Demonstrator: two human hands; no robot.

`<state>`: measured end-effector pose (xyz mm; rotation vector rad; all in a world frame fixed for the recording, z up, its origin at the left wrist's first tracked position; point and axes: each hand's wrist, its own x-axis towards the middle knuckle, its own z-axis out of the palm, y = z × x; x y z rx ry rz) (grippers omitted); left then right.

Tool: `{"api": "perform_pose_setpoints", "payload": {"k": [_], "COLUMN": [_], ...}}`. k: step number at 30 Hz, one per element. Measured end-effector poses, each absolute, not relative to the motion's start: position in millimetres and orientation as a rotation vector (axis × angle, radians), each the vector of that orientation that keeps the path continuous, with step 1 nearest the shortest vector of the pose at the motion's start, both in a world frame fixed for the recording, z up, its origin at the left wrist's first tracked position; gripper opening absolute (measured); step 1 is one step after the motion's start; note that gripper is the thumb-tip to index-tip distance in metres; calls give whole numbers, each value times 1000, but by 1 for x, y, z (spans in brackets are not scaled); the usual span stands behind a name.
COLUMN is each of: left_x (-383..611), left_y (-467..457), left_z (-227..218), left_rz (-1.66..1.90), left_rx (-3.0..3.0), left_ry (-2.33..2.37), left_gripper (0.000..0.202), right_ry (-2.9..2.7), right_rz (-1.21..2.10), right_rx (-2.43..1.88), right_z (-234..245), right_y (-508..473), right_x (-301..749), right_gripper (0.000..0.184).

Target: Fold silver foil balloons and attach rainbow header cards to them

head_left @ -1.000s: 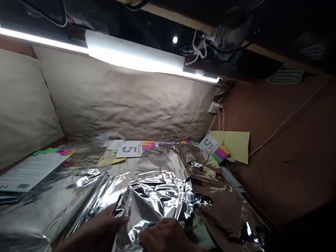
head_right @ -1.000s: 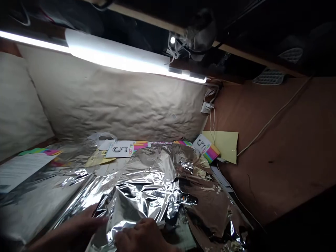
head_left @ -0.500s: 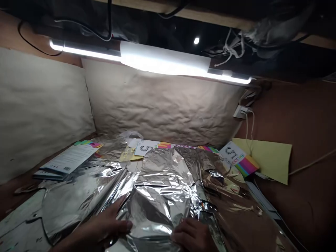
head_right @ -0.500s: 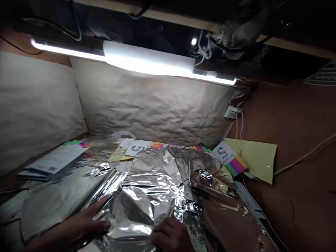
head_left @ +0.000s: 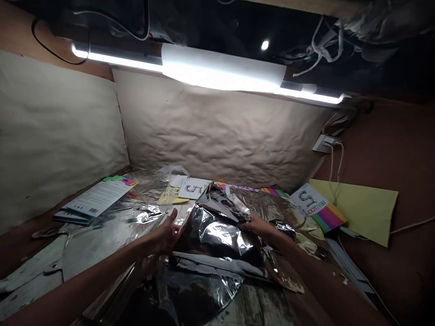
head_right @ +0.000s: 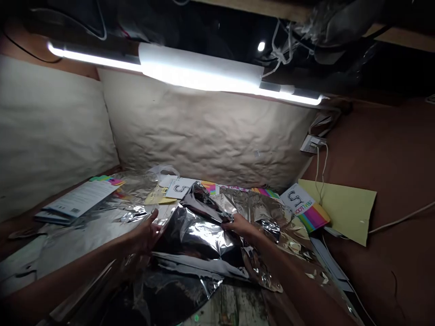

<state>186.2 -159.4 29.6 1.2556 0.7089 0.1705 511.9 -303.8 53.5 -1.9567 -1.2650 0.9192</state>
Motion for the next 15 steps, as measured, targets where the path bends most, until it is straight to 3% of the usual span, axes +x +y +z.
{"api": "perform_pose_setpoints", "payload": {"k": [4, 7, 9, 12, 15], "left_x": [200, 214, 223, 233, 235], "left_y": [-163, -179, -186, -188, -183], "left_z": [26, 26, 21, 2, -19], "left_rz": [270, 565, 613, 357, 113], "left_rx": [1703, 2424, 2751, 2936, 2890], "left_ry": [943, 964, 853, 617, 519], "left_gripper": [101, 77, 61, 69, 74], "right_ry": [-1197, -1221, -1249, -1374, -1724], "right_rz": [850, 719, 589, 246, 26], "right_rx": [-2100, -2174, -2189, -2167, -2108], "right_z": [30, 26, 27, 25, 7], "right_y": [-277, -272, -273, -283, -295], "right_x": [534, 540, 538, 525, 502], "right_gripper": [15, 9, 29, 62, 65]}}
